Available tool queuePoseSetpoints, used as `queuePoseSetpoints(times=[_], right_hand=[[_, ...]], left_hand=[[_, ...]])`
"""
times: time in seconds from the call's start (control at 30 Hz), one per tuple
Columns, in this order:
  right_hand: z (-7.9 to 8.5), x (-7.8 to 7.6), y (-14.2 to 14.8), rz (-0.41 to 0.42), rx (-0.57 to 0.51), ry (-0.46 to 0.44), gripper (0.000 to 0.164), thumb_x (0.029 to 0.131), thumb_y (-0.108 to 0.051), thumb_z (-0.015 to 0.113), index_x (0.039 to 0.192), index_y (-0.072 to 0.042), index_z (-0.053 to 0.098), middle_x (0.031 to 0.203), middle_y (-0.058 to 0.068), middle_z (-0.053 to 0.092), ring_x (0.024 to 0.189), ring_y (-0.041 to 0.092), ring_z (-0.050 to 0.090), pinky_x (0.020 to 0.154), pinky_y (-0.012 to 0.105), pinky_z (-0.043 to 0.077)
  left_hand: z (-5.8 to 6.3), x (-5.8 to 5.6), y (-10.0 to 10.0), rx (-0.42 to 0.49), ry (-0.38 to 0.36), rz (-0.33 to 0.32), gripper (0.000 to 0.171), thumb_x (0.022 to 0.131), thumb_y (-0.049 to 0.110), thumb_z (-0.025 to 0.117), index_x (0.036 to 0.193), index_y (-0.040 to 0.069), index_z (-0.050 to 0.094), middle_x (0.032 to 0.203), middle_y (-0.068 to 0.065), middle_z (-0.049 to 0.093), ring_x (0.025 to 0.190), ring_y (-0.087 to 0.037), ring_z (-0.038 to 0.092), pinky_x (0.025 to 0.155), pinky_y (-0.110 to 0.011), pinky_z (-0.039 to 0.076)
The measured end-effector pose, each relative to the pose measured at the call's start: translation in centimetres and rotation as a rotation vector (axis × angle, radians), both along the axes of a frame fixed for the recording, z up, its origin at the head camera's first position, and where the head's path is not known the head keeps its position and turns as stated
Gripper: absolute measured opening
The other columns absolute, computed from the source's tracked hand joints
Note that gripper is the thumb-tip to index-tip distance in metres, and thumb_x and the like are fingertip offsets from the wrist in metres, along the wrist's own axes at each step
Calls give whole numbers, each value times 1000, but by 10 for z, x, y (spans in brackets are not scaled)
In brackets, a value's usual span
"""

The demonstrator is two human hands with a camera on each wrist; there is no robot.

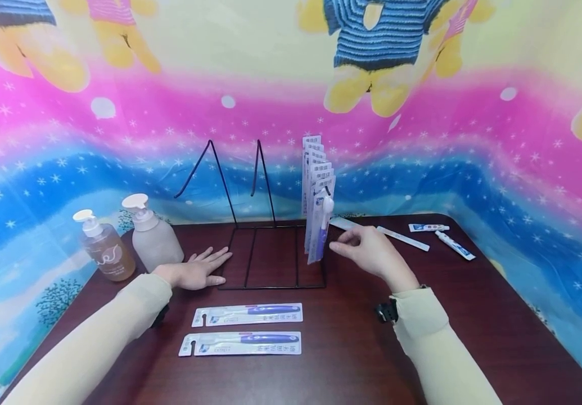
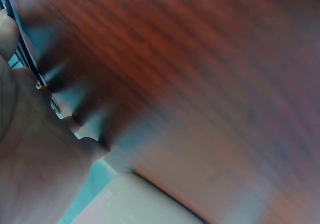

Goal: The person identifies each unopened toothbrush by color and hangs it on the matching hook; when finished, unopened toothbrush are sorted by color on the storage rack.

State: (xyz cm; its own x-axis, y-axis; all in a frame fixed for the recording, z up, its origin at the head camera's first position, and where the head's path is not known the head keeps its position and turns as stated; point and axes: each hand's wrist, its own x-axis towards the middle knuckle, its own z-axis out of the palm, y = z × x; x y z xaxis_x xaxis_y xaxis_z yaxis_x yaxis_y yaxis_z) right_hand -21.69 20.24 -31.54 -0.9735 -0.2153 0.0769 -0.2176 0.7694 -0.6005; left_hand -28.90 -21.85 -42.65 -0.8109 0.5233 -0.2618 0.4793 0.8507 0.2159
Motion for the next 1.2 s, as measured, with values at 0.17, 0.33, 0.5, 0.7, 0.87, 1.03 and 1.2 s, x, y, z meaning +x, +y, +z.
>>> queuePoseSetpoints(times=[0.17, 0.33, 0.5, 0.7, 0.87, 1.03, 1.2], right_hand=[[-17, 11, -16, 93, 142, -22, 28, 81, -44, 67, 92, -18, 70, 87, -6, 65, 76, 12, 56, 70, 35, 46], [-31, 23, -57, 173, 228, -42, 20, 80, -37, 70, 91, -20, 70, 79, -11, 61, 71, 10, 52, 68, 31, 44], [-42, 29, -99, 291, 320, -50, 23, 80, -36, 71, 95, -19, 70, 80, -9, 61, 70, 10, 51, 68, 30, 45], [-54, 27, -138, 384, 416, 9, 25, 79, -35, 72, 97, -19, 70, 78, -8, 60, 69, 9, 51, 63, 29, 45], [-63, 22, -162, 396, 476, 48, 30, 76, -38, 74, 98, -18, 70, 89, -7, 64, 79, 9, 56, 68, 31, 47], [-71, 21, -182, 402, 529, 64, 35, 69, -42, 78, 93, -18, 70, 89, -6, 63, 83, 12, 58, 68, 33, 48], [-74, 24, -198, 399, 602, 57, 31, 67, -40, 80, 86, -20, 66, 82, -4, 59, 80, 15, 57, 65, 34, 47]], left_hand=[[2, 1, -1, -19, -1, -2, 77, 91, 58, 39, 149, 18, 9, 154, -4, 1, 137, -39, -1, 101, -63, 4], [6, 3, 0, -28, -6, 7, 75, 92, 54, 41, 149, 18, 10, 154, -3, 2, 137, -38, 0, 102, -62, 5], [8, 3, 2, -34, -10, 8, 74, 92, 53, 42, 149, 19, 10, 154, -2, 2, 137, -37, 0, 102, -61, 6], [8, 2, 2, -17, -12, -1, 74, 92, 53, 43, 149, 18, 11, 154, -4, 3, 137, -38, 0, 102, -62, 6], [5, 1, 2, -17, -9, 3, 75, 91, 54, 42, 149, 19, 12, 154, -2, 3, 137, -37, 0, 102, -62, 5], [2, -1, 0, -26, 2, -1, 75, 91, 56, 41, 149, 19, 13, 154, -3, 4, 137, -38, 2, 101, -63, 6], [3, -1, 0, -33, -5, 6, 75, 91, 56, 42, 149, 20, 12, 154, -1, 3, 137, -37, 1, 102, -62, 7]])
